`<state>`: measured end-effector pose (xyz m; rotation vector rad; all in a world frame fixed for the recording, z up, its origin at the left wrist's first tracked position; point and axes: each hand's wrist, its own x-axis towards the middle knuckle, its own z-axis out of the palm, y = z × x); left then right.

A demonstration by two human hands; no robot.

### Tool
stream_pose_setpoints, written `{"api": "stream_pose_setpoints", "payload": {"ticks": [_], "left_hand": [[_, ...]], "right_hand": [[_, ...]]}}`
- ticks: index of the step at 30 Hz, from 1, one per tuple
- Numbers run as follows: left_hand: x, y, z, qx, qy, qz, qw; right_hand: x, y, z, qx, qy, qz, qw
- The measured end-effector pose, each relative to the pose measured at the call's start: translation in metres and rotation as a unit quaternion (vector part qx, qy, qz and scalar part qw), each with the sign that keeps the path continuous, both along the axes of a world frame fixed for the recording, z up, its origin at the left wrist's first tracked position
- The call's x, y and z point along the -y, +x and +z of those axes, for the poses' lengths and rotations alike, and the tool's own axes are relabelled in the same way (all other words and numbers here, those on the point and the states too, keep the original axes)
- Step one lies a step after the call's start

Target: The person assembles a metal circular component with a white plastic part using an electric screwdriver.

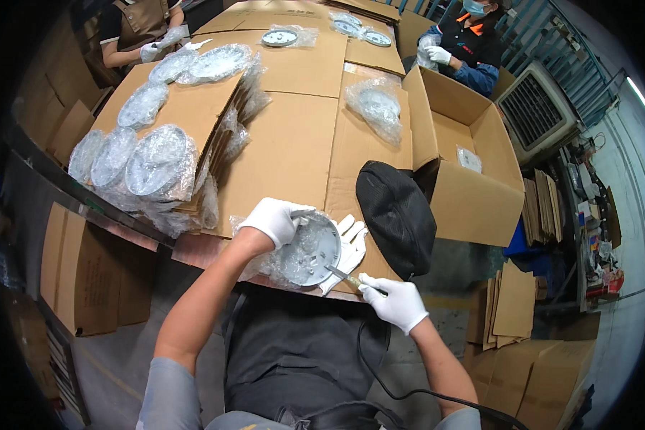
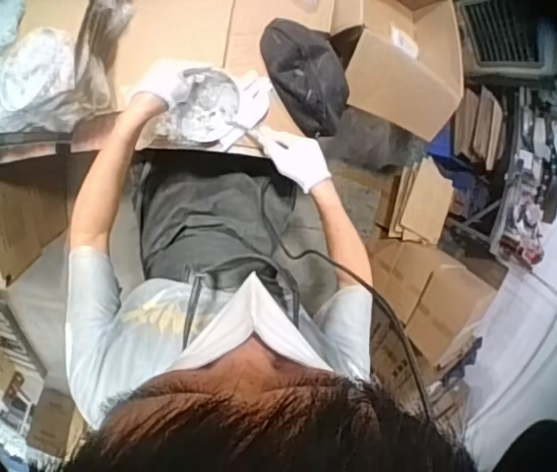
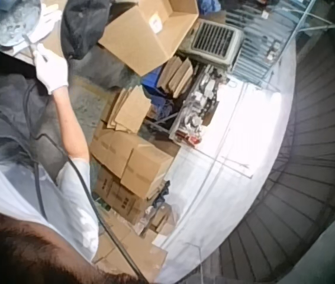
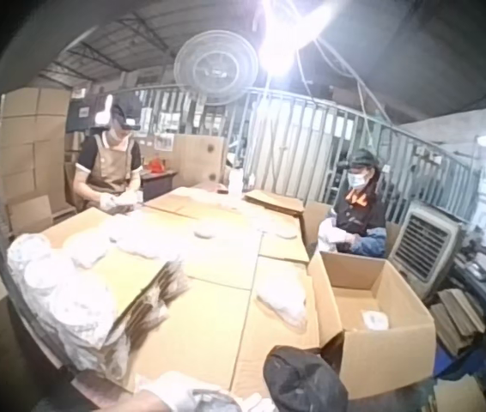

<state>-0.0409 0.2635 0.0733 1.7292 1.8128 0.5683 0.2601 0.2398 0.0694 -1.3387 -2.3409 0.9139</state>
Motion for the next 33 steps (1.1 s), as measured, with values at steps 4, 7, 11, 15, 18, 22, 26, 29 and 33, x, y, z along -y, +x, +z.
{"api": "stream_pose_setpoints", "payload": {"ticks": [4,7,11,15,18,22,26,29,33], "left_hand": [[0.02,0.011,-0.016,0.14,0.084,0.115,0.98],[0.039,0.033,-0.032,0.159,0.15,0.304,0.927],[0.074,0.062,-0.05,0.152,0.201,0.339,0.907],[0.059,0.04,-0.026,0.229,0.112,0.281,0.925],[0.047,0.015,0.002,0.11,0.076,0.166,0.977],[0.029,0.004,0.02,0.037,0.005,0.068,0.997],[0.015,0.013,0.032,0.03,-0.024,0.025,0.999],[0.012,0.013,0.036,0.013,-0.035,0.012,0.999],[0.008,0.015,0.042,0.036,-0.067,0.003,0.997]], "right_hand": [[0.02,-0.002,-0.018,-0.072,0.002,-0.048,0.996],[0.027,-0.001,-0.026,-0.099,-0.008,-0.078,0.992],[0.029,-0.007,-0.025,-0.107,0.002,-0.073,0.992],[0.023,0.009,0.003,-0.051,0.034,-0.049,0.997],[0.013,0.015,0.036,0.022,0.116,-0.015,0.993],[-0.005,0.01,0.054,0.087,0.165,0.052,0.981],[-0.019,-0.005,0.062,0.133,0.164,0.117,0.971],[-0.027,-0.017,0.068,0.192,0.143,0.15,0.959],[-0.035,-0.026,0.067,0.233,0.085,0.156,0.956]]}}
